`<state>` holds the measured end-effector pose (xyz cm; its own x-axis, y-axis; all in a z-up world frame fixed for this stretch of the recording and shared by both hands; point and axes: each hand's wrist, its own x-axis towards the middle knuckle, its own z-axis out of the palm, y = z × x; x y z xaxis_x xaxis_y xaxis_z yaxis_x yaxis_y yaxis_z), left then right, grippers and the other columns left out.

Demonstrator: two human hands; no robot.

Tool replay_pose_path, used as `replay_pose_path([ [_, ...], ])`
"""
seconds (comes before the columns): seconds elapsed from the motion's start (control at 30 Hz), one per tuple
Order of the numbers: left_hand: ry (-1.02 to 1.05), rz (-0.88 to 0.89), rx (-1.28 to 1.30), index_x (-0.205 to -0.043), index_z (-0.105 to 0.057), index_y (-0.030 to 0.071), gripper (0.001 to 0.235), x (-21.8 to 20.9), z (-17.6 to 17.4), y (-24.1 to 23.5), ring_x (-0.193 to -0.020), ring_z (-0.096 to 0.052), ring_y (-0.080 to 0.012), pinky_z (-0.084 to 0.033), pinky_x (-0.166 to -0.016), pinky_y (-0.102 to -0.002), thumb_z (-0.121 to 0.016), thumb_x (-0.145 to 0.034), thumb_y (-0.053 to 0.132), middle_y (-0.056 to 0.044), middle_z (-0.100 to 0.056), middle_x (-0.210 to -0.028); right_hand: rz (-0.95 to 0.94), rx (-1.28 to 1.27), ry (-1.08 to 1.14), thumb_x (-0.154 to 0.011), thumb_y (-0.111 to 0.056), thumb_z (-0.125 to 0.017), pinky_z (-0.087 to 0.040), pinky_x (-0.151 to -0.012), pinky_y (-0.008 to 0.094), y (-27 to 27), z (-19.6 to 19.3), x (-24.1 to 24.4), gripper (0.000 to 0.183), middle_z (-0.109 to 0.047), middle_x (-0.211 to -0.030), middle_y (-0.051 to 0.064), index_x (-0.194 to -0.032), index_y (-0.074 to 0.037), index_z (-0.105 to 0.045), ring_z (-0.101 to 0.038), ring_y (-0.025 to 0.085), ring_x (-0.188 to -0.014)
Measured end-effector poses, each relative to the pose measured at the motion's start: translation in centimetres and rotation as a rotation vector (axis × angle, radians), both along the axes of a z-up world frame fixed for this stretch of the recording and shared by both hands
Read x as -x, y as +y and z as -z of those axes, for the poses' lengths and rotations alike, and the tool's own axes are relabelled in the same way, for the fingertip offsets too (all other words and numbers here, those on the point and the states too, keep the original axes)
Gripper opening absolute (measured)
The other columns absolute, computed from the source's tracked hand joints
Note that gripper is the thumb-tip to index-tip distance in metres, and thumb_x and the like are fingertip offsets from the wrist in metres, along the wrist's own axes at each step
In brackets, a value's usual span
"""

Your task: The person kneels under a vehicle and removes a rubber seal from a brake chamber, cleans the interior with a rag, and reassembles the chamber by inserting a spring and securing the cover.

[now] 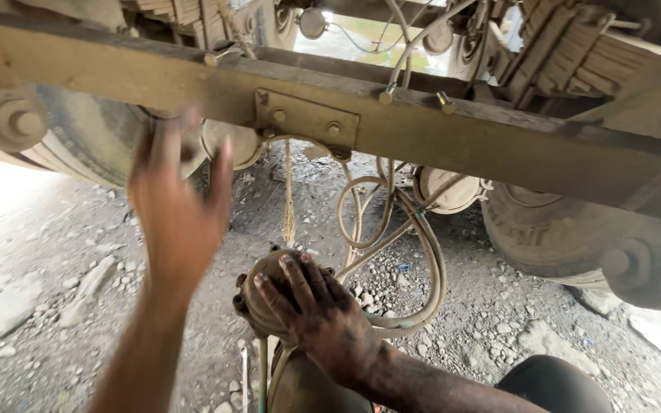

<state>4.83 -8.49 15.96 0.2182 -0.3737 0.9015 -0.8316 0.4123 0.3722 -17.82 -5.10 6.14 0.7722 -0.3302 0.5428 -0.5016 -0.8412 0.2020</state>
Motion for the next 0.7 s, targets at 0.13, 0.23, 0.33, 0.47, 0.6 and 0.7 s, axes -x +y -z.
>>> replay_pose_path([
  [0.13,-0.235,-0.154,0.078,-0.132,-0.066,-0.005,0.036,-3.2,-4.0,-6.1,-0.104,-0.070,-0.0281,-0.059,-0.092,-0.039,-0.078,-0.101,0.009,-0.019,-0.069,-0.118,0.008,-0.034,0.048,-0.092,-0.024,-0.065,-0.045,-0.111,0.055,0.0,0.1,0.2,0.071,-0.044,-0.153,0.028,-0.157,-0.012,-0.040,-0.047,0.047,-0.139],
  [0.23,-0.206,-0.144,0.024,-0.127,-0.070,-0.006,0.036,-4.4,-5.2,-8.5,-0.098,-0.070,-0.0303,-0.058,-0.086,-0.041,-0.084,-0.099,0.012,-0.022,-0.070,-0.114,0.021,-0.041,0.058,-0.093,-0.025,-0.063,-0.044,-0.112,0.056,-0.2,0.3,0.3,0.070,-0.043,-0.153,0.028,-0.157,-0.012,-0.038,-0.046,0.048,-0.140],
  [0.33,-0.245,-0.181,0.015,-0.118,-0.074,-0.006,0.032,-5.2,-5.8,-9.4,-0.093,-0.069,-0.0302,-0.057,-0.082,-0.043,-0.086,-0.097,0.015,-0.021,-0.072,-0.107,0.029,0.009,0.064,-0.099,-0.030,-0.060,-0.045,-0.109,0.057,-0.5,0.7,-0.2,0.065,-0.043,-0.154,0.031,-0.159,-0.014,-0.038,-0.047,0.048,-0.139],
  [0.47,-0.200,-0.162,-0.030,-0.107,-0.076,-0.002,0.024,-5.2,-5.7,-10.1,-0.089,-0.068,-0.0264,-0.056,-0.078,-0.041,-0.088,-0.097,0.016,-0.018,-0.072,-0.101,0.029,0.036,0.060,-0.102,-0.034,-0.056,-0.048,-0.106,0.058,-0.7,1.3,-0.3,0.062,-0.044,-0.153,0.031,-0.159,-0.016,-0.038,-0.049,0.048,-0.137],
  [0.6,-0.237,-0.180,0.031,-0.097,-0.076,-0.002,0.019,-5.4,-5.2,-10.2,-0.087,-0.068,-0.0261,-0.055,-0.076,-0.040,-0.088,-0.094,0.013,-0.017,-0.071,-0.099,0.027,-0.007,0.056,-0.102,-0.033,-0.056,-0.047,-0.110,0.057,-0.3,1.4,-0.2,0.063,-0.044,-0.153,0.031,-0.159,-0.015,-0.038,-0.049,0.048,-0.138],
  [0.7,-0.237,-0.186,0.041,-0.095,-0.077,-0.001,0.015,-5.4,-5.2,-10.0,-0.086,-0.067,-0.0248,-0.055,-0.075,-0.041,-0.088,-0.095,0.009,-0.016,-0.070,-0.100,0.038,-0.005,0.072,-0.103,-0.031,-0.056,-0.046,-0.112,0.056,-0.1,1.0,-0.2,0.063,-0.044,-0.154,0.030,-0.160,-0.014,-0.037,-0.049,0.047,-0.140],
])
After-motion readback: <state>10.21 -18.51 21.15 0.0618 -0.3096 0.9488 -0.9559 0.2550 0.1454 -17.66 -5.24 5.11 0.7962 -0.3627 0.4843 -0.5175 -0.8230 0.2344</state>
